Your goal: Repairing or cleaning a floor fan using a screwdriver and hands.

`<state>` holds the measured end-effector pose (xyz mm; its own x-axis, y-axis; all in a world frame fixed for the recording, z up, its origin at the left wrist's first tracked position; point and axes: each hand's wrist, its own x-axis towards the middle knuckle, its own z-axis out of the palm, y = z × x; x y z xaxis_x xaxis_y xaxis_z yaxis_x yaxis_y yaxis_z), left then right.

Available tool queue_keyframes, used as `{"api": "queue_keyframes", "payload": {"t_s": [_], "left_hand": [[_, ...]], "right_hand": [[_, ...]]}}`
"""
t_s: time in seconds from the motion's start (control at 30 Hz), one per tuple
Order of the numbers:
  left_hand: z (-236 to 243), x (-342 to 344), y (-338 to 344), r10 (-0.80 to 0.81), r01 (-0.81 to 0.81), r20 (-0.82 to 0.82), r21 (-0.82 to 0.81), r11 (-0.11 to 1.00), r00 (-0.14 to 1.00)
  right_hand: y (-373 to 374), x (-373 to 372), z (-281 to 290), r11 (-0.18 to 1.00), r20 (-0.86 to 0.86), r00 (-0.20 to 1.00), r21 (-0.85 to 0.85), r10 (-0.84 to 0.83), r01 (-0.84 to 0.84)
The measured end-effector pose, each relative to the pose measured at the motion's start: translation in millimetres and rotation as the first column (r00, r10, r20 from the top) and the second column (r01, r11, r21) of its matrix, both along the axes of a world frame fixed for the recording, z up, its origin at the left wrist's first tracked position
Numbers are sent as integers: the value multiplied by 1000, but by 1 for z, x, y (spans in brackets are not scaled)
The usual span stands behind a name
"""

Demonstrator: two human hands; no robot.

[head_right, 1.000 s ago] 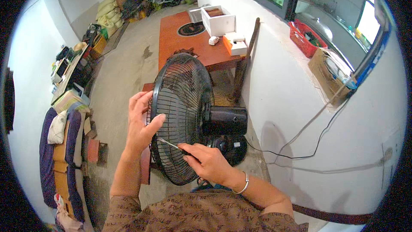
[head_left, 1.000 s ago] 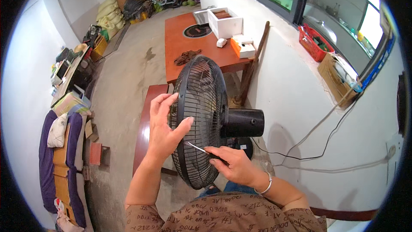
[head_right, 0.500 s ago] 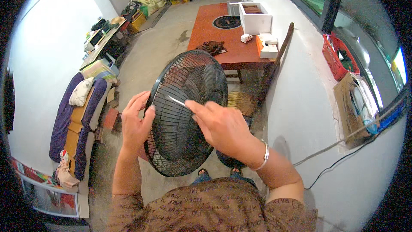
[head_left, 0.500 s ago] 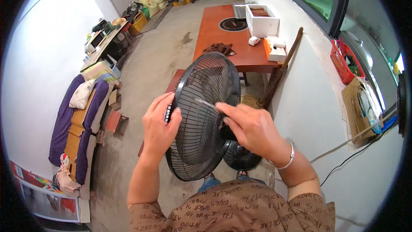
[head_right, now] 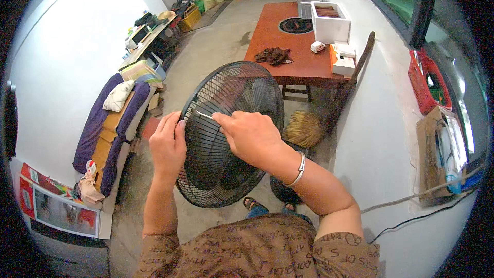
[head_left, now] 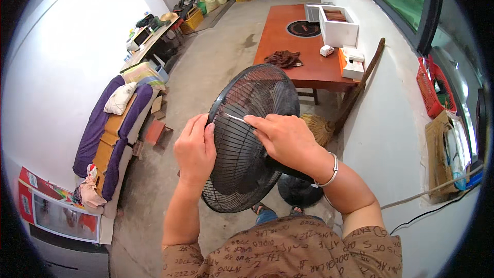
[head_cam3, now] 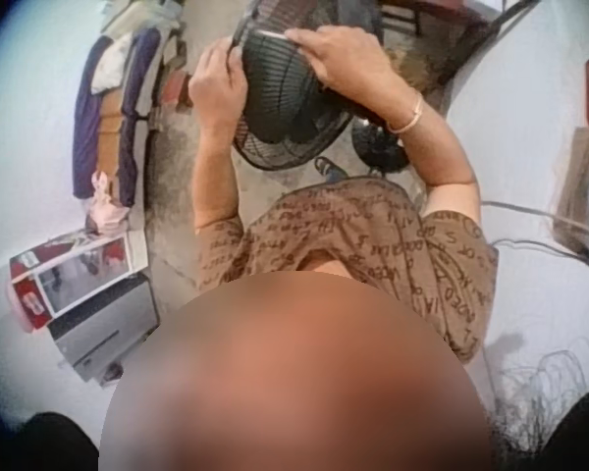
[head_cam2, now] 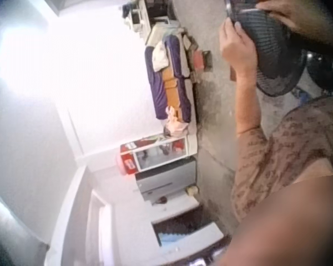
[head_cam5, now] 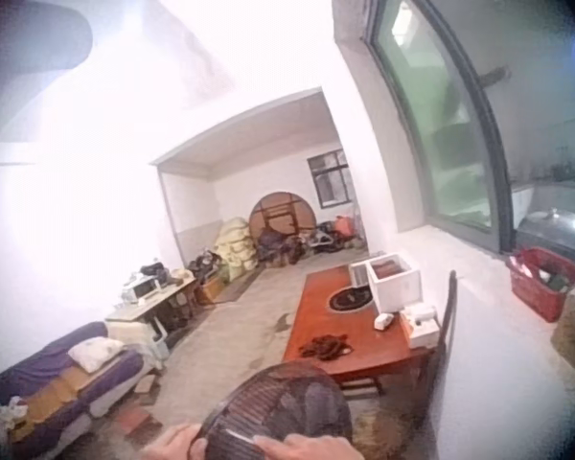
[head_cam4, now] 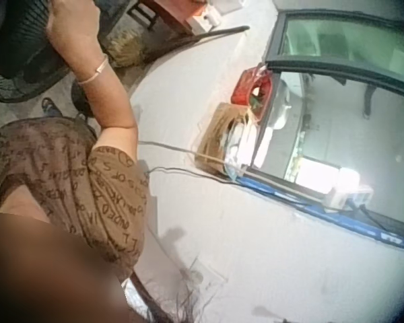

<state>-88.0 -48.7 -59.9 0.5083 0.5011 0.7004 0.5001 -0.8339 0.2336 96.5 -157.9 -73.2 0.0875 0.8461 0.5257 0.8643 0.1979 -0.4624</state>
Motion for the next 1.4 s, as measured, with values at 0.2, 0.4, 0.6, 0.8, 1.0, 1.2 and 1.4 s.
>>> {"api": "queue_keyframes", "payload": {"t_s": [0.2,0.4,0.6,0.8,1.0,1.2,1.4], "left_hand": [[-1,0,2,10,-9,-14,41,999,1000],[-1,3,3,11,-10,-12,19,1000,1000],[-1,2,3,23,-22,-20,28,999,1000],[1,5,1,32,-32,3,-21,999,999],[4,5,3,21,-21,15,-25,999,1000],[4,2,7,31,-31,-4,12,999,1000],[3,3,10,48,-48,-2,56,997,999]], "right_hand": [[11,2,-11,994,-100,991,65,93,-87],[7,3,-4,995,-108,990,29,94,-92],[9,3,-3,996,-106,990,11,91,-90],[20,3,-26,985,-200,967,108,158,-138],[23,-4,-35,979,-220,963,167,154,-118],[20,-17,-40,987,-178,981,153,81,-54],[26,-20,-49,979,-211,974,197,86,-43]]}}
